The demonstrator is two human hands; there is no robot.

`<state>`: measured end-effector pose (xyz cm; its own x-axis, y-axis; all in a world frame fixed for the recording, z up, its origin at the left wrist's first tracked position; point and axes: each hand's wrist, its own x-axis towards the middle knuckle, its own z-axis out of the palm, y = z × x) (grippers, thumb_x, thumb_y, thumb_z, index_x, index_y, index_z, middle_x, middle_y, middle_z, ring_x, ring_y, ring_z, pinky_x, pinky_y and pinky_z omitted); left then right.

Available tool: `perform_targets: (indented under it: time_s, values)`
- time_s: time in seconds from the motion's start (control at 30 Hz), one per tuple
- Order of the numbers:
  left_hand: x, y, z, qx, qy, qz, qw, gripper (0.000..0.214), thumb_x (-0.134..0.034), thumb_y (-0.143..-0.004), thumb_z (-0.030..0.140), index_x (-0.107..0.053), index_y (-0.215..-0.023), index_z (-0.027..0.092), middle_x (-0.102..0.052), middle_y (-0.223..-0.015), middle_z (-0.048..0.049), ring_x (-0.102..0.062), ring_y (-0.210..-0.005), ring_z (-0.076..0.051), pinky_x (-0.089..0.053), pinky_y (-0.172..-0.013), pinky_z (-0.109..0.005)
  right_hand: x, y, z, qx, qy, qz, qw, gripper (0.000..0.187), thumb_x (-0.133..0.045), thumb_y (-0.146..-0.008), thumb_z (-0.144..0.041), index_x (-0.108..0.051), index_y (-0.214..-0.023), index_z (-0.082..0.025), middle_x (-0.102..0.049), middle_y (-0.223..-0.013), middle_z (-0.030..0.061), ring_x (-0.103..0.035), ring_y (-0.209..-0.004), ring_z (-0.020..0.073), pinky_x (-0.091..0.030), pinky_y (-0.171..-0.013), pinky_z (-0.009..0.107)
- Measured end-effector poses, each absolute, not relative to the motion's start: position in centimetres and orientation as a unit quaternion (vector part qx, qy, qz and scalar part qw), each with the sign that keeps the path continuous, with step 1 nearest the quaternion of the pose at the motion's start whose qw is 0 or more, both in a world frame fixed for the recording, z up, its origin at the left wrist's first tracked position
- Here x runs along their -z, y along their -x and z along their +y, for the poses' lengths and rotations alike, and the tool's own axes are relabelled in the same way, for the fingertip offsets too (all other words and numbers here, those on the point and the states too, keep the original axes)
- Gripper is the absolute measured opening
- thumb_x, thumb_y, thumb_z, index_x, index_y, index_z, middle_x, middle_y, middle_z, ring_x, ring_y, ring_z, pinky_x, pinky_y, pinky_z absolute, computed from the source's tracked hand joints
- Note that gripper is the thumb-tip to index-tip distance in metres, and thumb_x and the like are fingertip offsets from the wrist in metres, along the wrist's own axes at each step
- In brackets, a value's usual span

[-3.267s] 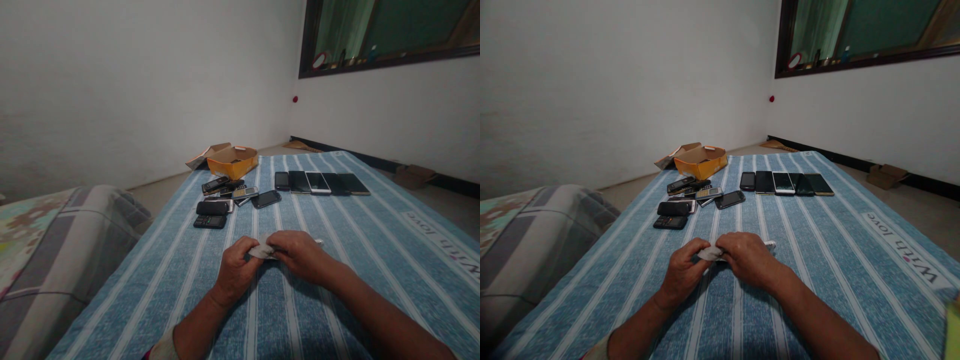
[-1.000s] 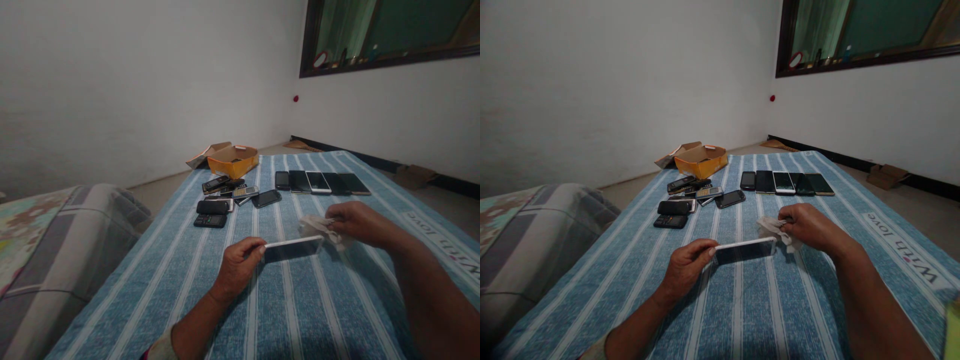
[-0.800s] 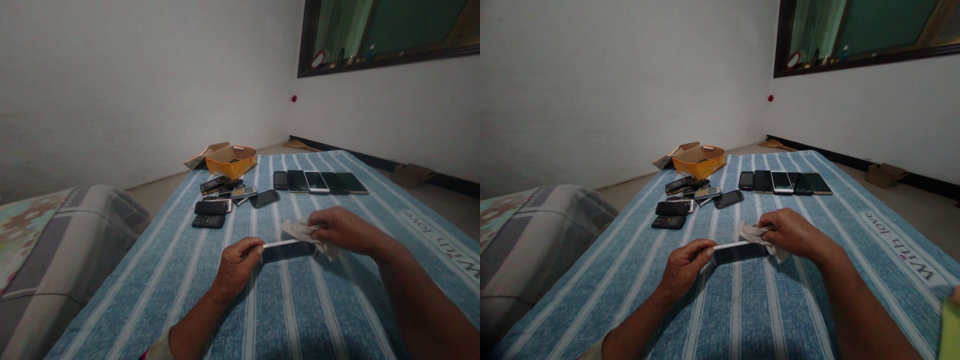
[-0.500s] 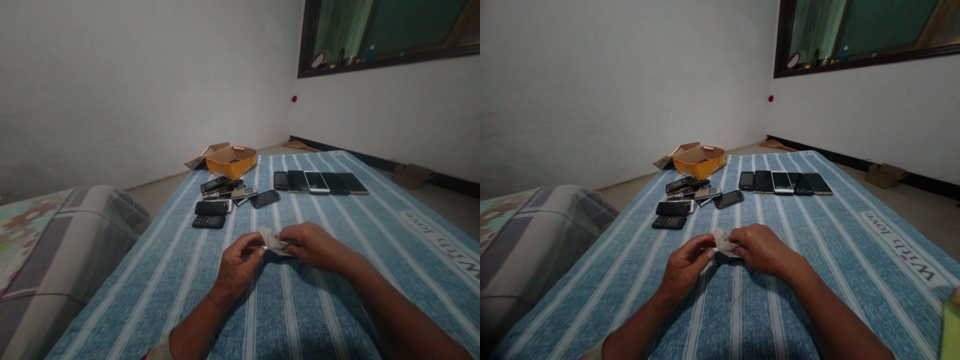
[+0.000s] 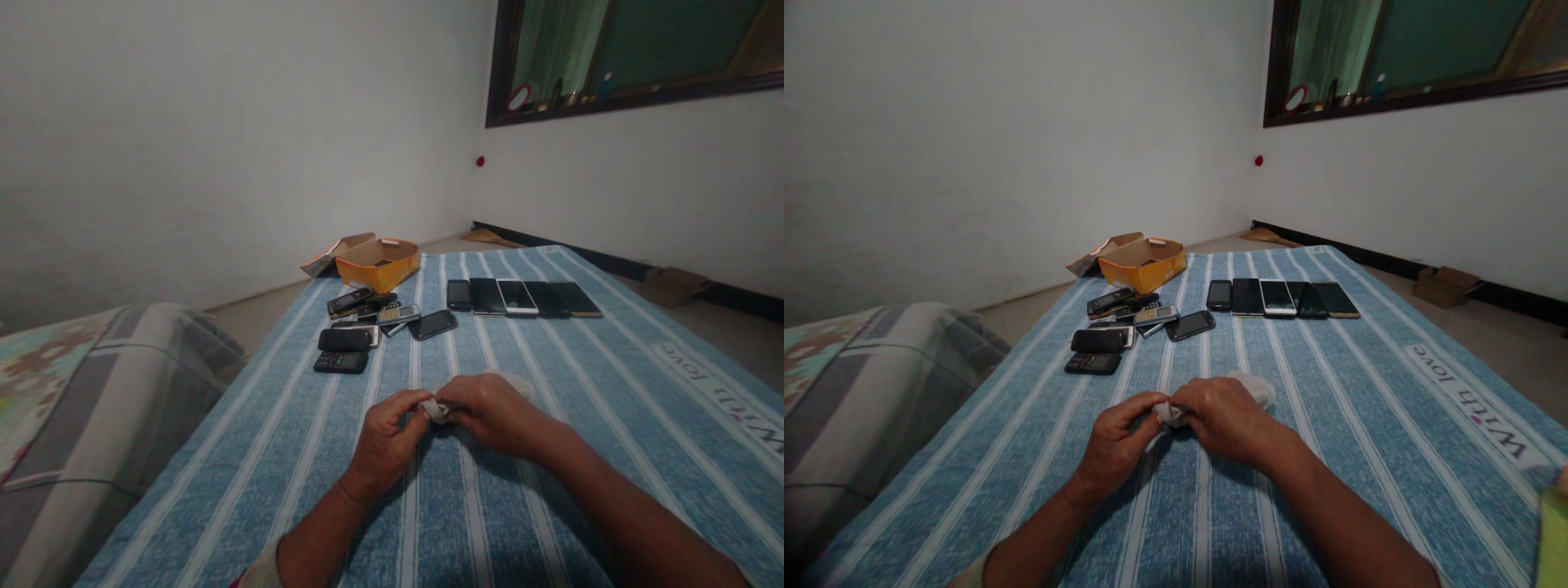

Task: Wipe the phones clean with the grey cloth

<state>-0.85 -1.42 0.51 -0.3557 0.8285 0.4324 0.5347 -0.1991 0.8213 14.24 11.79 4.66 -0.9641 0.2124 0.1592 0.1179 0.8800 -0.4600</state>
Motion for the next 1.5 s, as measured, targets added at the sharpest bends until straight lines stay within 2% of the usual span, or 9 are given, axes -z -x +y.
perform_targets:
  time_s: [0.17, 0.27, 0.4, 0.6, 0.73, 1.17, 1.3, 1.5]
  values:
    - [-1.16, 0.72, -1.4, -0.539, -0.54, 0.634, 0.13, 0.011, -0.063, -0.082, 0.02, -0.074, -0.083, 0.018, -0.075, -0.078, -0.0025, -0.068, -0.071, -0.017, -0.054, -0.071, -0.028, -5.55, -14.64, 12.19, -0.257, 0.067, -0.96, 0.089, 0.01, -0.062, -0.093, -0.022, -0.07, -0.097, -0.018, -0.072, -0.093, 0.0048, -0.063, -0.084, 0.0174, -0.038, -0.074, 0.027]
    - [-1.34, 0.78, -1.3, -0.538, -0.535, 0.639, 0.127, 0.008, -0.064, -0.081, 0.021, -0.072, -0.08, 0.018, -0.071, -0.073, -0.0001, -0.064, -0.068, -0.015, -0.051, -0.067, -0.027, -5.73, -14.68, 12.37, -0.267, 0.06, -0.957, 0.093, 0.017, -0.059, -0.096, -0.03, -0.07, -0.094, -0.018, -0.071, -0.088, 0.0043, -0.061, -0.081, 0.0162, -0.037, -0.072, 0.027]
    - [-1.27, 0.91, -1.25, -0.549, -0.518, 0.643, 0.134, 0.004, -0.067, -0.078, 0.021, -0.07, -0.078, 0.018, -0.067, -0.071, 0.001, -0.062, -0.068, -0.015, -0.049, -0.067, -0.026, -5.42, -14.44, 12.23, -0.234, 0.072, -0.965, 0.094, 0.021, -0.053, -0.098, -0.025, -0.069, -0.088, -0.016, -0.068, -0.083, 0.004, -0.058, -0.074, 0.0145, -0.033, -0.068, 0.027]
    - [-1.06, 0.76, -1.25, -0.581, -0.487, 0.601, 0.253, 0.008, -0.067, -0.08, 0.022, -0.071, -0.085, 0.017, -0.071, -0.081, -0.0021, -0.067, -0.079, -0.018, -0.052, -0.076, -0.029, -4.85, -14.21, 11.98, -0.229, 0.081, -0.965, 0.1, 0.015, -0.056, -0.095, -0.017, -0.07, -0.09, -0.017, -0.07, -0.088, 0.0047, -0.059, -0.077, 0.0147, -0.033, -0.069, 0.026]
    - [-0.89, 0.74, -1.17, -0.597, -0.481, 0.578, 0.281, 0.01, -0.066, -0.08, 0.02, -0.071, -0.089, 0.017, -0.072, -0.084, -0.0019, -0.068, -0.081, -0.017, -0.053, -0.077, -0.028, -5.02, -14.2, 11.97, -0.23, 0.1, -0.964, 0.087, 0.014, -0.056, -0.094, -0.015, -0.07, -0.094, -0.017, -0.072, -0.09, 0.0055, -0.061, -0.079, 0.0155, -0.034, -0.07, 0.027]
    - [-1.37, 0.67, -1.23, -0.564, -0.553, 0.596, 0.145, 0.011, -0.062, -0.082, 0.016, -0.073, -0.083, 0.019, -0.071, -0.079, -0.0023, -0.067, -0.076, -0.017, -0.052, -0.074, -0.028, -5.27, -14.34, 12.08, -0.247, 0.1, -0.96, 0.082, 0.011, -0.057, -0.093, -0.014, -0.067, -0.092, -0.018, -0.069, -0.088, 0.0037, -0.059, -0.079, 0.0154, -0.033, -0.069, 0.026]
    - [-1.48, 0.66, -1.35, -0.557, -0.569, 0.589, 0.138, 0.013, -0.061, -0.084, 0.017, -0.074, -0.086, 0.019, -0.073, -0.083, -0.0035, -0.068, -0.079, -0.018, -0.054, -0.077, -0.03, -5.17, -14.29, 12.06, -0.257, 0.102, -0.957, 0.089, 0.012, -0.056, -0.093, -0.014, -0.067, -0.094, -0.019, -0.069, -0.088, 0.0027, -0.059, -0.079, 0.0151, -0.034, -0.071, 0.026]
    - [-1.39, 0.66, -1.36, -0.549, -0.555, 0.605, 0.156, 0.015, -0.061, -0.086, 0.019, -0.075, -0.089, 0.019, -0.076, -0.085, -0.0048, -0.07, -0.081, -0.019, -0.056, -0.08, -0.032, -5.63, -14.52, 12.28, -0.246, 0.1, -0.961, 0.072, 0.016, -0.056, -0.093, -0.015, -0.072, -0.093, -0.018, -0.073, -0.092, 0.0058, -0.063, -0.083, 0.0173, -0.037, -0.073, 0.027]
